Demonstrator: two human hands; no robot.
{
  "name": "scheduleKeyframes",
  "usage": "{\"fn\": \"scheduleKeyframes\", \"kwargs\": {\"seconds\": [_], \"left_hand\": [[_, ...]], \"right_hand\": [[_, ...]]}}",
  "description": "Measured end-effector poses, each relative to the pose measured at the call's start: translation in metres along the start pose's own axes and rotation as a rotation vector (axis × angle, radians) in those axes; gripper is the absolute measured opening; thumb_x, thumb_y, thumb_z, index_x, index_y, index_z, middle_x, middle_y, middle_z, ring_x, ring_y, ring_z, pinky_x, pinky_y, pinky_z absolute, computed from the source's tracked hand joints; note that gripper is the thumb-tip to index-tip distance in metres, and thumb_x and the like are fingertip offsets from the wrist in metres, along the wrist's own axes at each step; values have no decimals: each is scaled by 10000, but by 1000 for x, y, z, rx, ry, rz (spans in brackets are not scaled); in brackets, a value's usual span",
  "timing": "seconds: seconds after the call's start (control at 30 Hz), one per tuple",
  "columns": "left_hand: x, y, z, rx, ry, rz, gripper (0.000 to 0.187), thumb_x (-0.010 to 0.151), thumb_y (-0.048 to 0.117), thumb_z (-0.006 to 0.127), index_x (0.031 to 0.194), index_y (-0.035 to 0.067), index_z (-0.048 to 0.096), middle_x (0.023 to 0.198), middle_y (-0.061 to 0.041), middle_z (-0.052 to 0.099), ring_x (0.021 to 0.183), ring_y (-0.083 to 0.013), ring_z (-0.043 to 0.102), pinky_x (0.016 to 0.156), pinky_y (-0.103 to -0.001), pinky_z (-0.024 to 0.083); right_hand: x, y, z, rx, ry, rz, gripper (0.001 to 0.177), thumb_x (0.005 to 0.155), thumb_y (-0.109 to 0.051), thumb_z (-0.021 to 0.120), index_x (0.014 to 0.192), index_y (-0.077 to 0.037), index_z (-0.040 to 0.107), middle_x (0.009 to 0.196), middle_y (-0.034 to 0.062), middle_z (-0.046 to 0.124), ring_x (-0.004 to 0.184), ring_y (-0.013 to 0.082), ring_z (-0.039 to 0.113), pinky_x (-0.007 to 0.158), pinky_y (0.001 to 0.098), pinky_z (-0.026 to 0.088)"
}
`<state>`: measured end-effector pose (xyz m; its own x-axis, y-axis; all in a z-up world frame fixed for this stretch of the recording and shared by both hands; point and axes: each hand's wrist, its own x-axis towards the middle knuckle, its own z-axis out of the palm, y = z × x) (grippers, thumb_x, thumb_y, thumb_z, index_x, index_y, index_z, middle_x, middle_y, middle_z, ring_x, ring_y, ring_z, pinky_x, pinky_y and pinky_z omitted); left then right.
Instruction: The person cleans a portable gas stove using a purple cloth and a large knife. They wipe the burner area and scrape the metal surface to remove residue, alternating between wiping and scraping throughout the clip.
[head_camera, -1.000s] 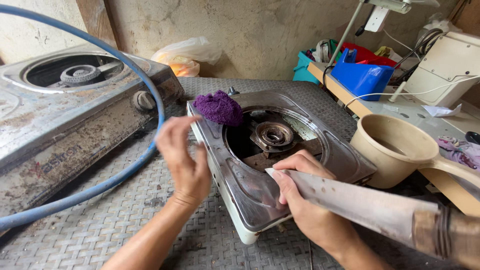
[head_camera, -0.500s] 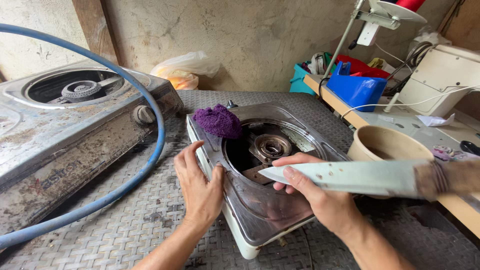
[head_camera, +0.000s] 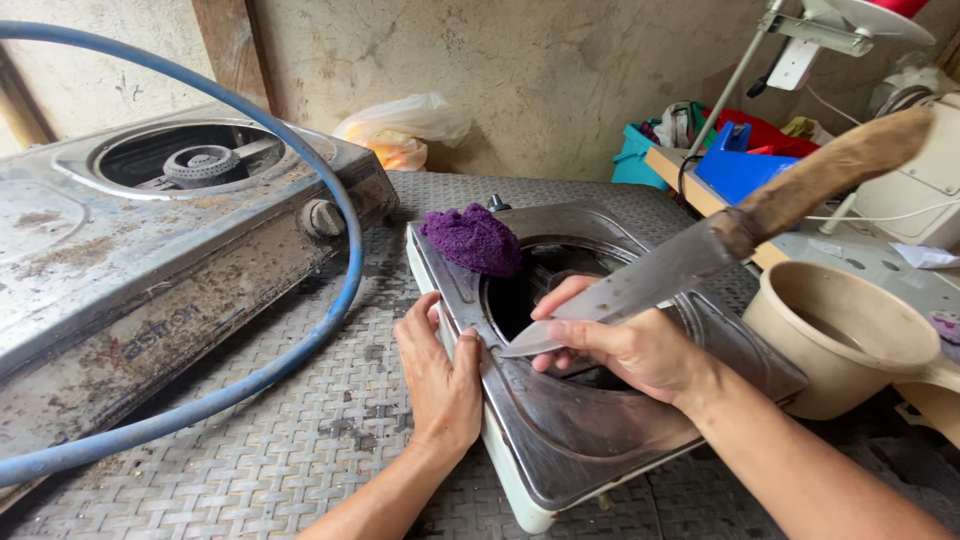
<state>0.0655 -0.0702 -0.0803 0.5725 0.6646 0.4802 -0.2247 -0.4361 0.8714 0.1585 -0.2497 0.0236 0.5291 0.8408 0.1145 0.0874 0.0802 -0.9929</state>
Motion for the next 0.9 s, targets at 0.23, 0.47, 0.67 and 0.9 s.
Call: {"fn": "scheduleKeyframes", "kwargs": {"seconds": [0.23, 0.47, 0.67, 0.9], "left_hand": [[-2, 0, -1, 13, -7, 15, 560, 962, 270, 548, 1459, 58, 401, 1320, -203, 432, 1302, -357, 496, 1078, -477, 382], [-4, -4, 2, 19, -2, 34, 550, 1003, 309, 491, 1480, 52, 394, 1295, -211, 428, 1292, -356, 478, 1077, -478, 369], [-5, -8, 3, 33, 32, 80, 510, 1021, 308, 476, 1446, 28, 442, 1257, -201, 469, 1239, -348, 486, 1076, -475, 359], [-1, -12, 2, -17, 59, 83, 439, 1022, 249, 510, 1405, 34, 505, 1234, -185, 502, 1213, -324, 510, 1059, -456, 383]], "right_hand": [[6, 4, -10, 123, -41, 115, 278, 894, -107, 729, 1120, 44, 670, 940, 176, 757, 805, 253, 747, 704, 330, 576], [8, 0, -3, 73, -4, 98, 263, 894, -76, 716, 1117, 60, 684, 938, 187, 751, 811, 256, 756, 723, 340, 593], [18, -1, 5, 28, -9, 61, 247, 907, -87, 705, 1108, 55, 690, 924, 181, 759, 816, 251, 752, 708, 323, 579], [29, 3, 15, 28, -33, 103, 260, 895, -89, 707, 1115, 49, 686, 926, 163, 762, 792, 235, 735, 703, 305, 565]]}}
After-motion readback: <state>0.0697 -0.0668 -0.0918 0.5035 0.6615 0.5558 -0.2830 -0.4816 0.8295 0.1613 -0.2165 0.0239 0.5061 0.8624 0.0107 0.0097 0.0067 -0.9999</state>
